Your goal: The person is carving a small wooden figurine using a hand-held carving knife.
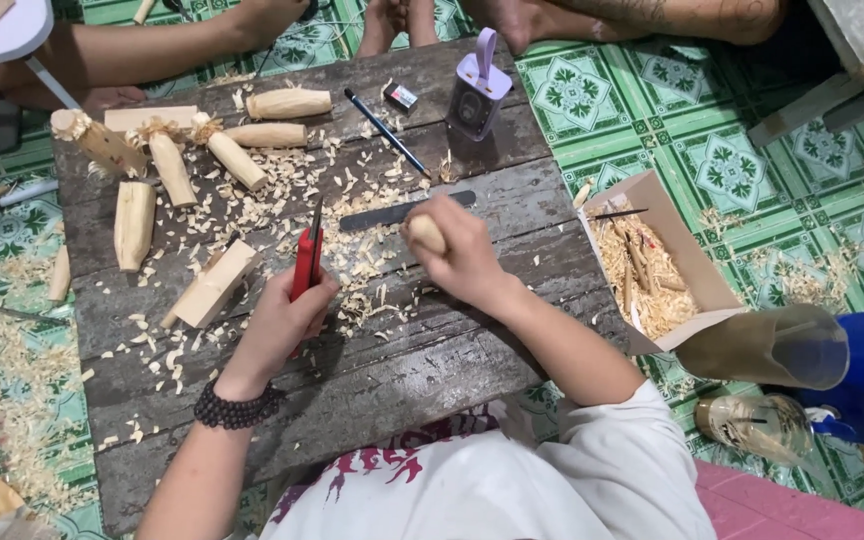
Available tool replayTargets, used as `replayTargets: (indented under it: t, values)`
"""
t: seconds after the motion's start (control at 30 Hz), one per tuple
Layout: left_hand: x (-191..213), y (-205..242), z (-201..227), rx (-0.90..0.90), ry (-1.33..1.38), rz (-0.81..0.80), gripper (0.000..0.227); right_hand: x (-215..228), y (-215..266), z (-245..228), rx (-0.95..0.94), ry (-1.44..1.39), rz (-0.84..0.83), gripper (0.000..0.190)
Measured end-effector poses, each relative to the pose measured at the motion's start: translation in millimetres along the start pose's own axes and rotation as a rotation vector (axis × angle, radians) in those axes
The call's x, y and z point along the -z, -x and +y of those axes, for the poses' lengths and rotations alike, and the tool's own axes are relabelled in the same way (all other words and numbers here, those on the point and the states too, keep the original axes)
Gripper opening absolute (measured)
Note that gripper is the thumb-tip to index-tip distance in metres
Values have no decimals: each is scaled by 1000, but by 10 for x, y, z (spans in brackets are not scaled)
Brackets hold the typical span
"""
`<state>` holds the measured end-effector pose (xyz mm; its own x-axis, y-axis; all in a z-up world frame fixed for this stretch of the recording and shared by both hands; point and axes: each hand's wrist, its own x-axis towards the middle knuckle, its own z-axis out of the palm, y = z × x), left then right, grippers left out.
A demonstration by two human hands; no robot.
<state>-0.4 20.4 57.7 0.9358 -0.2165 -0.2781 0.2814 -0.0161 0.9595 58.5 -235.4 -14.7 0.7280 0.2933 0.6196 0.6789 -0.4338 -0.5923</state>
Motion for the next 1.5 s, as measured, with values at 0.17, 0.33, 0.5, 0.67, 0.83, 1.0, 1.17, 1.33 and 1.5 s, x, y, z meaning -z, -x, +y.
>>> replayTargets:
  t: [0.17,0.33,0.5,0.67,0.83,1.0,1.17,1.33,1.5]
  values:
    - [7,-41,-53,4,5,-10,13,-47,-51,21,-354,-207,131,16]
    - [46,-48,-105,-31,-2,-39,15,24,-172,-133,-275,-262,182,15]
    - [29,-22,-76,-32,-46,-57,15,8,-90,-275,-220,-241,-55,25]
    - [8,-14,-100,-12,39,-46,16,-23,-34,11,144,-212,158,59]
    - [-21,1,-81,-3,89,-40,17,462,-251,-90,208,-353,559,90]
    - [-43,2,-69,-7,91,-46,21,467,-53,96,83,-152,149,40]
    - [-77,24,-85,-25,74,-38,16,367,-266,-346,534,394,-261,26]
    - [-44,39,-42,-93,-18,-29,15,360,-150,-230,603,394,-96,20]
    - [-58,-78,-541,-239,-353,168,11,309,-186,-463,-359,-760,-302,38]
